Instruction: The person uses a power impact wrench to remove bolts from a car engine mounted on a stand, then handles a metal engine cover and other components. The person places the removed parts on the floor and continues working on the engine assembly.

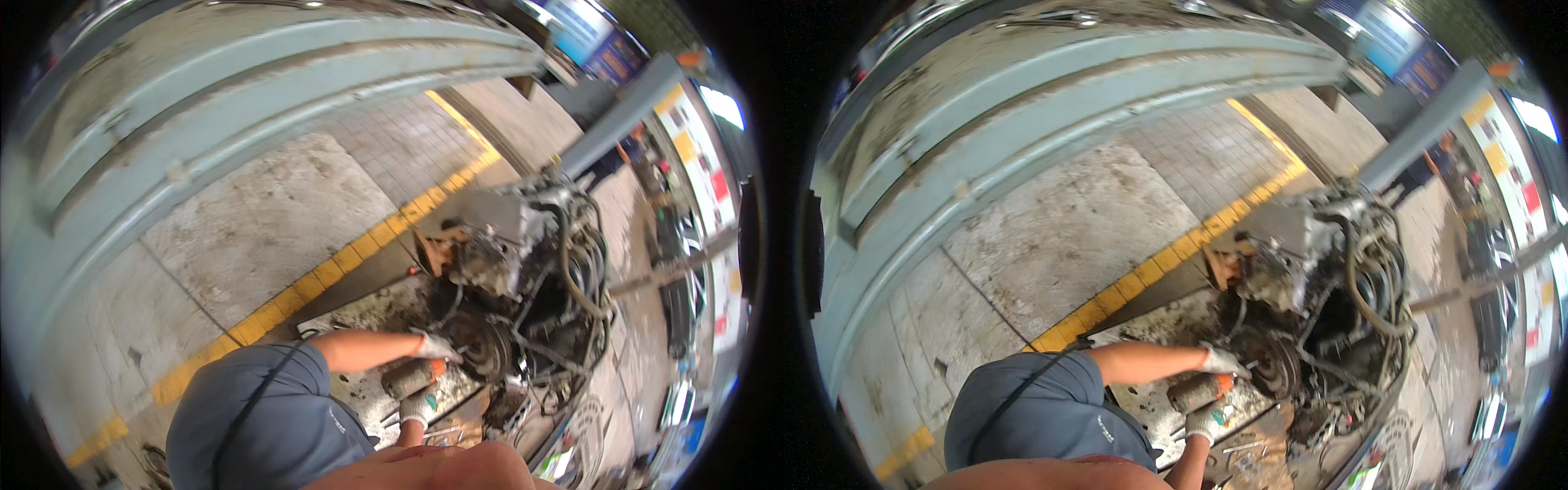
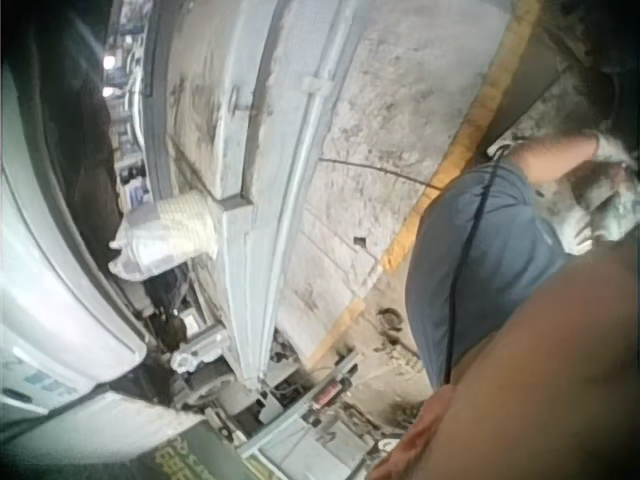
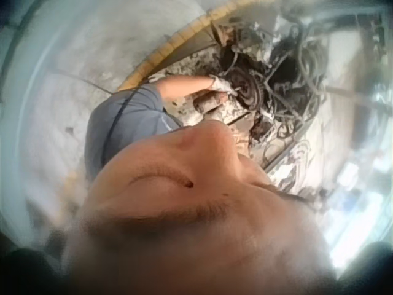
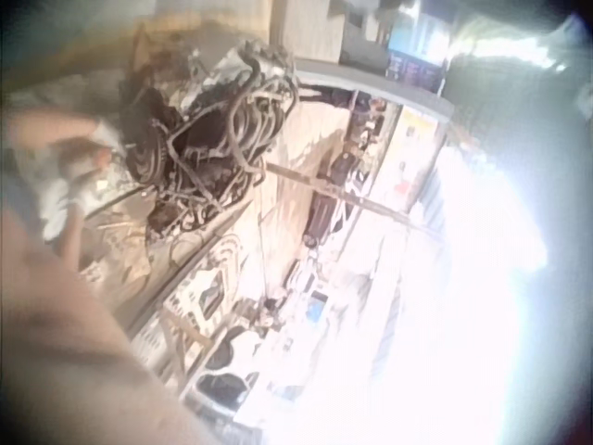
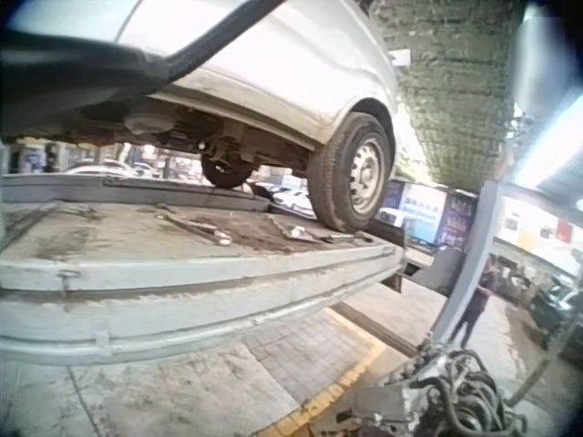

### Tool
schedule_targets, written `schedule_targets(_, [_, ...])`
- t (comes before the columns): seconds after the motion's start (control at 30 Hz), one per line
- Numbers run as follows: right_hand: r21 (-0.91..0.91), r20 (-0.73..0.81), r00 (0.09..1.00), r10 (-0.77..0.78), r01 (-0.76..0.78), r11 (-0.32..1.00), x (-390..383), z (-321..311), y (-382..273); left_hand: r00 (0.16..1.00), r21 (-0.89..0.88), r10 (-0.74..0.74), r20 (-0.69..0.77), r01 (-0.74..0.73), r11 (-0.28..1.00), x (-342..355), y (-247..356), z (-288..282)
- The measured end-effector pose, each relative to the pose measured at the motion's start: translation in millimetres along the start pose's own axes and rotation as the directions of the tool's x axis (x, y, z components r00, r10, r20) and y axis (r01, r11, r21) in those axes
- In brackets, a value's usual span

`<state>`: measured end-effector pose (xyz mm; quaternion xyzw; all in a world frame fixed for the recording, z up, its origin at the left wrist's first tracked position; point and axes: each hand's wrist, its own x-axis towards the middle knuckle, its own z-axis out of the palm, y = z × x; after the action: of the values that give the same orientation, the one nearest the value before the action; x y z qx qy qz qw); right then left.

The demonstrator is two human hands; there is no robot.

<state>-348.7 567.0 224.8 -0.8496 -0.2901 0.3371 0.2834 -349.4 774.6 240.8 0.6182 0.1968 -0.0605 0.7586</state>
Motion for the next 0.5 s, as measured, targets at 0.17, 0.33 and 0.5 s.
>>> schedule_targets(0.17, [-0.386,-0.087,0.996,0.021,-0.054,0.921,-12.1,-13.1,-37.2,0.991,0.203,-0.056,-0.123,0.081,0.976,3.6,-3.3,-0.7])
schedule_targets(0.33, [-0.379,-0.063,0.998,0.010,-0.033,0.925,-12.6,-20.8,-44.8,0.995,0.078,-0.076,-0.064,0.081,0.994,2.7,-2.6,-1.8])
schedule_targets(0.5, [-0.397,-0.105,0.994,0.019,-0.060,0.916,-13.0,-16.1,-27.5,0.985,0.232,-0.104,-0.135,0.134,0.964,-15.0,24.5,8.7])
